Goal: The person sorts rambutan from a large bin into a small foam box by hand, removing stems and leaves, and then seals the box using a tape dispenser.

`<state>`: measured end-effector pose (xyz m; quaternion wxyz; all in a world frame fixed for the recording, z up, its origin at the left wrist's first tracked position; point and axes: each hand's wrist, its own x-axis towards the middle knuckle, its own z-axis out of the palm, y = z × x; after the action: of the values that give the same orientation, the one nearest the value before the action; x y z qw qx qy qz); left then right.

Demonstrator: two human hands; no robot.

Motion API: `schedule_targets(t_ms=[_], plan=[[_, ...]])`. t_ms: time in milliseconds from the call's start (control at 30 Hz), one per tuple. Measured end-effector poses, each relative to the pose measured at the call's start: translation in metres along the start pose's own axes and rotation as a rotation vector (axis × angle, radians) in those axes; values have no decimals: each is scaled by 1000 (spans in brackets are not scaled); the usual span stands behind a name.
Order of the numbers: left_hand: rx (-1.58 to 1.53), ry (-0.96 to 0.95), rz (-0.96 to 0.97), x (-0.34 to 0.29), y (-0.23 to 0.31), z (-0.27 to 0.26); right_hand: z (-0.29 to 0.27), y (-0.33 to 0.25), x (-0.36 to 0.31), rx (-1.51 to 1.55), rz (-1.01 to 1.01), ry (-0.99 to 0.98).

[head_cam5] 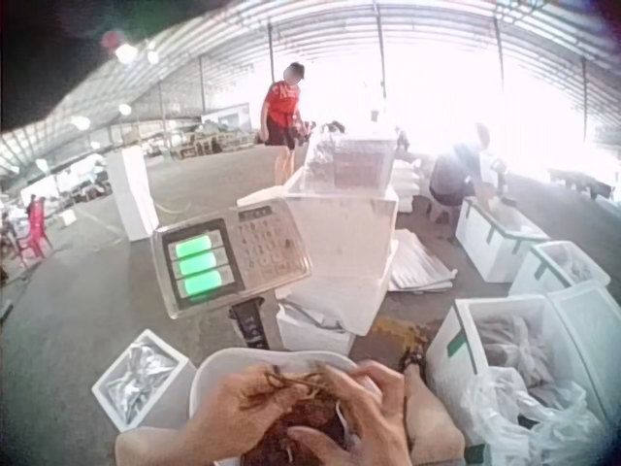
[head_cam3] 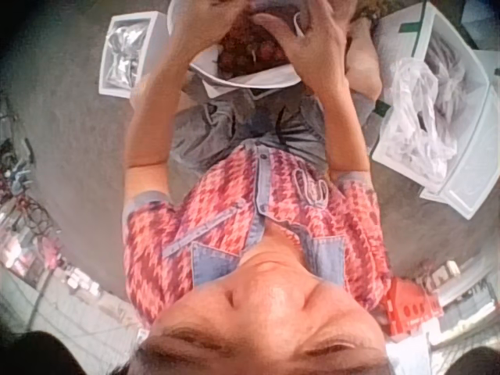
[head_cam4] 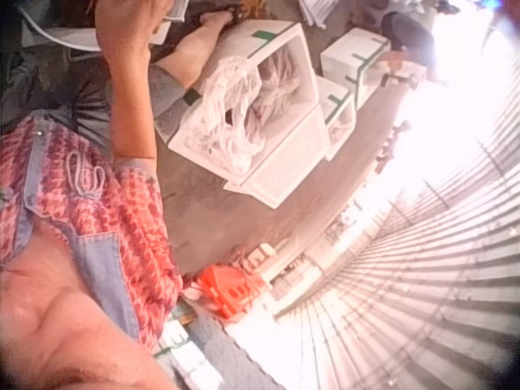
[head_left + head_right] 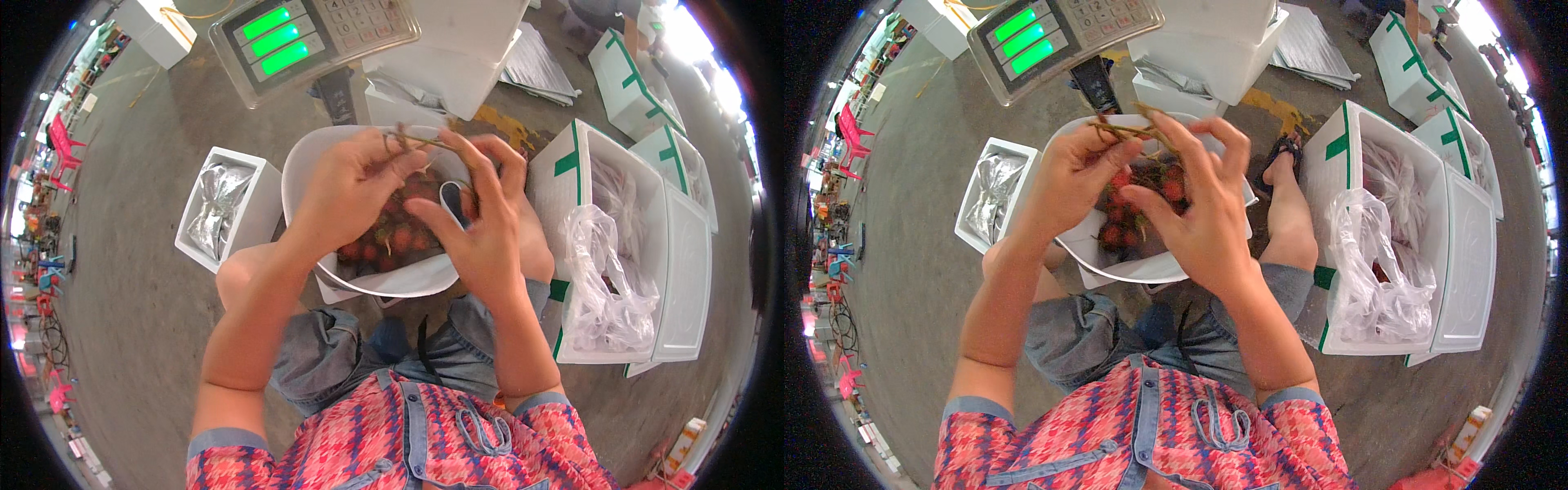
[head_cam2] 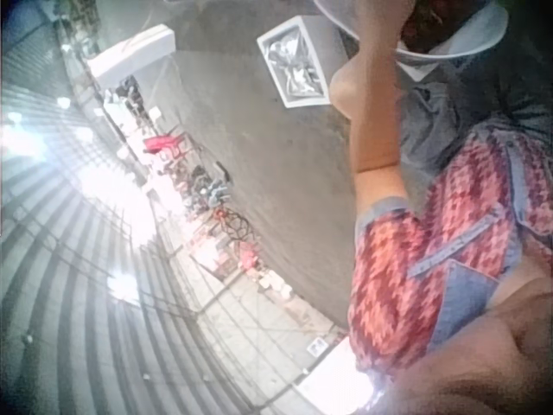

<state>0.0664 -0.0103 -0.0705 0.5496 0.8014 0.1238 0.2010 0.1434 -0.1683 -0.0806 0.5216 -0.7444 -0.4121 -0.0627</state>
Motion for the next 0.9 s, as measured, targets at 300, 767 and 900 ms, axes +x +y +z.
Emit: schedule_targets(t_ms=[300,767,900], plan=[[287,0,204,-12,4,8,10,18,17,262,143,-263],[-234,49,-151,-58,-64,31,-11,-1,2,394,225,-34],[-488,387,-332,-28,-70,18,-18,3,-40,194,65,-26]])
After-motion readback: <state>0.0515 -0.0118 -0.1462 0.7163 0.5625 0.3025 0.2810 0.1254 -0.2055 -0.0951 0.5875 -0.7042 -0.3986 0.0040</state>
